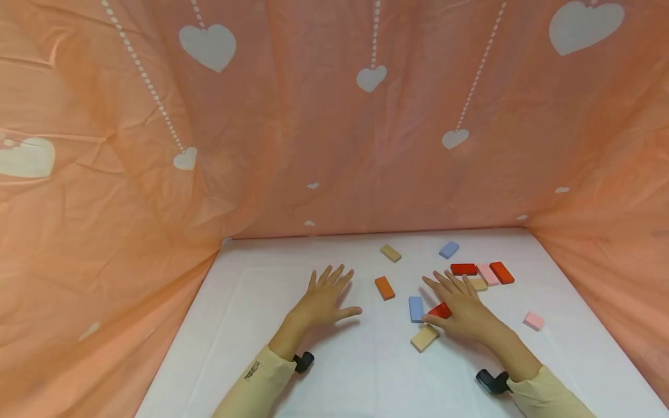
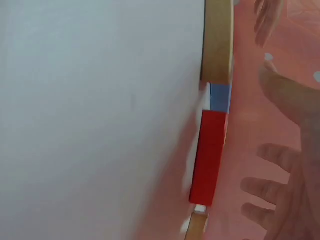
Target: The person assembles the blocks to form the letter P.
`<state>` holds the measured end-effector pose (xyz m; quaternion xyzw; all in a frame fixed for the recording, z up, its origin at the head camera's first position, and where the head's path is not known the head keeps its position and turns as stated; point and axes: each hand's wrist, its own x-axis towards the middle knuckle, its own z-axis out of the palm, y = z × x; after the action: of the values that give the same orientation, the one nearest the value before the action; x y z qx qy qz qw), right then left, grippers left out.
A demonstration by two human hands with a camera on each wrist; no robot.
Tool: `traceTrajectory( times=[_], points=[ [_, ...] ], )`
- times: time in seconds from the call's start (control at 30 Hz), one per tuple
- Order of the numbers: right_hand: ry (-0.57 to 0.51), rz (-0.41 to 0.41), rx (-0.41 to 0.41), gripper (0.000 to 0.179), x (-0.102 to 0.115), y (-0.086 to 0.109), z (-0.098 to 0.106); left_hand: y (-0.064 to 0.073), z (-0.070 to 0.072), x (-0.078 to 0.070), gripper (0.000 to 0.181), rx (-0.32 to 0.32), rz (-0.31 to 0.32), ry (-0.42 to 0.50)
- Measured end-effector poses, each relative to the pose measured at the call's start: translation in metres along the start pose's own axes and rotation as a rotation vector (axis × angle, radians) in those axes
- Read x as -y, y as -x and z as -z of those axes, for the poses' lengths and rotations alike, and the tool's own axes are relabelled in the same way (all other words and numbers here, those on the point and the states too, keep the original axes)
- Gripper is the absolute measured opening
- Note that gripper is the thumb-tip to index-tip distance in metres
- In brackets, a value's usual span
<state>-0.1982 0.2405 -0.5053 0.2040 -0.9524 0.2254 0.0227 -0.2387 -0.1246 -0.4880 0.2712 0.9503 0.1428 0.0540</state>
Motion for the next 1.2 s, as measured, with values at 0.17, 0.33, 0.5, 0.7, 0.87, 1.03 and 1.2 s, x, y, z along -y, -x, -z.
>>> traceTrajectory(
  times=[0.17, 0.33, 0.5, 0.7, 0.87, 1.03, 1.2],
  points=[
    [0.005, 0.012, 0.02, 0.09, 0.002, -0.005, -0.005, -0.014, -0.007, -0.006, 0.093, 0.009, -0.027, -0.005],
    [0.019, 0.024, 0.031, 0.087, 0.005, -0.01, -0.007, -0.028, -0.012, -0.013, 0.092, 0.012, -0.039, -0.045],
    [0.03, 0.026, 0.056, 0.081, 0.009, -0.012, -0.007, -0.041, -0.016, -0.017, 0.091, 0.015, -0.035, -0.085],
    [0.067, 0.009, 0.073, 0.078, 0.014, -0.012, -0.008, -0.054, -0.022, -0.023, 0.086, 0.007, -0.04, -0.107],
    [0.103, 0.002, 0.065, 0.074, 0.016, -0.011, -0.011, -0.061, -0.025, -0.031, 0.079, -0.026, -0.03, -0.096],
    [0.102, -0.004, 0.048, 0.068, 0.017, -0.012, -0.013, -0.066, -0.029, -0.039, 0.073, -0.07, -0.023, -0.102],
    [0.117, -0.004, 0.032, 0.064, 0.019, -0.013, -0.017, -0.07, -0.031, -0.045, 0.069, -0.078, 0.008, -0.126]
  ],
)
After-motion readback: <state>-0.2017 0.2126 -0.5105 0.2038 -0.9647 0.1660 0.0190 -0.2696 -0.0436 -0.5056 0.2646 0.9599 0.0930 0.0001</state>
